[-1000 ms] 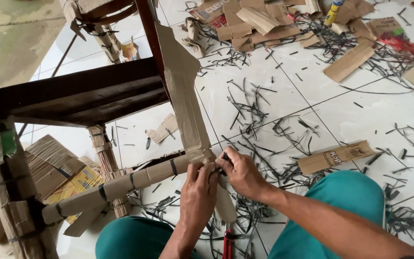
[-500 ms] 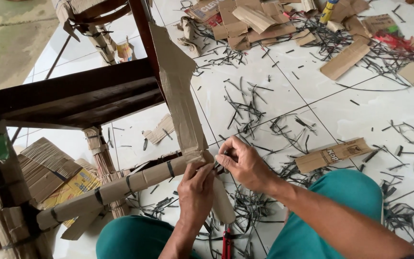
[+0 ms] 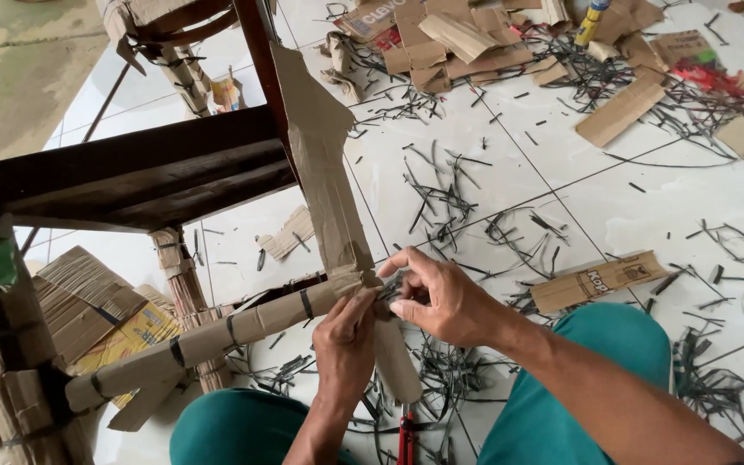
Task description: Wrapping chair stretchers with protective cardboard and securing them with plastic ties using a utility knife.
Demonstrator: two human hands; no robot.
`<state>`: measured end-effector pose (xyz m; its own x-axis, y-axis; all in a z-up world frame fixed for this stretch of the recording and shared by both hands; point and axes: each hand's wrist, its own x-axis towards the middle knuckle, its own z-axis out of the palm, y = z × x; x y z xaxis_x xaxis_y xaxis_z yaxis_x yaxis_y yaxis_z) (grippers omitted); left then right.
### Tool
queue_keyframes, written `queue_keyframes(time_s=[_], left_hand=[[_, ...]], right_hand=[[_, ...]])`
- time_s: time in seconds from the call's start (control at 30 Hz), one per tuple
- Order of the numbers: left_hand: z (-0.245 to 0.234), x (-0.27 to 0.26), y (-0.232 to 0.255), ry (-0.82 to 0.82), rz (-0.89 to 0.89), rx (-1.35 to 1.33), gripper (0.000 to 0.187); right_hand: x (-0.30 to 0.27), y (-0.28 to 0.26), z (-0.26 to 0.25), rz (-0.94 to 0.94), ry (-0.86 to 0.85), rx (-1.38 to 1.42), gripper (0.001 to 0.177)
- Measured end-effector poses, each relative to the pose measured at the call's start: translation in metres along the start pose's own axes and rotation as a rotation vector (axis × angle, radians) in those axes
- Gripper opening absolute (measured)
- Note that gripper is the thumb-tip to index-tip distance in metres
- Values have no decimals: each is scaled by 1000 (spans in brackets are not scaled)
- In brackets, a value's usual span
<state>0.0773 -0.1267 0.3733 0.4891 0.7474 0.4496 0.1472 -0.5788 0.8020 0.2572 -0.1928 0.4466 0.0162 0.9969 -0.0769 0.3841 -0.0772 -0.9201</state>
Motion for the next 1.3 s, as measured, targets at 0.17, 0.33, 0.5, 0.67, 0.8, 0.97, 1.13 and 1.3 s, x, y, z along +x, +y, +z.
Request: queue_keyframes(time_s=[0.17,0.33,0.5,0.67,0.8,0.97,1.13,1.3], left_hand=[[8,-6,-5,-76,-22,149,28],[5,-9,-4,-231,-13,197,16],[0,-2,8,-314,-64,117,11],[3,-2,0,-335,-137,150,19],[3,2,7,-261,-134,160,18],[9,-1,1,-206,-130,146,19],[12,-3,3,-160,-115,164,17],[12,-4,4,-141,-93,183,17]], right_hand=[[-1,-3,4,-126,6,74,33],[5,-2,12,-144,33,39,29],[13,1,14,-111,28,192,17],[18,2,2,20,20,432,19],[22,6,-9,76,144,454,18],[21,6,-21,111,125,492,19],[17,26,-55,98,-90,520,31],[3,44,-98,114,-68,708,40]])
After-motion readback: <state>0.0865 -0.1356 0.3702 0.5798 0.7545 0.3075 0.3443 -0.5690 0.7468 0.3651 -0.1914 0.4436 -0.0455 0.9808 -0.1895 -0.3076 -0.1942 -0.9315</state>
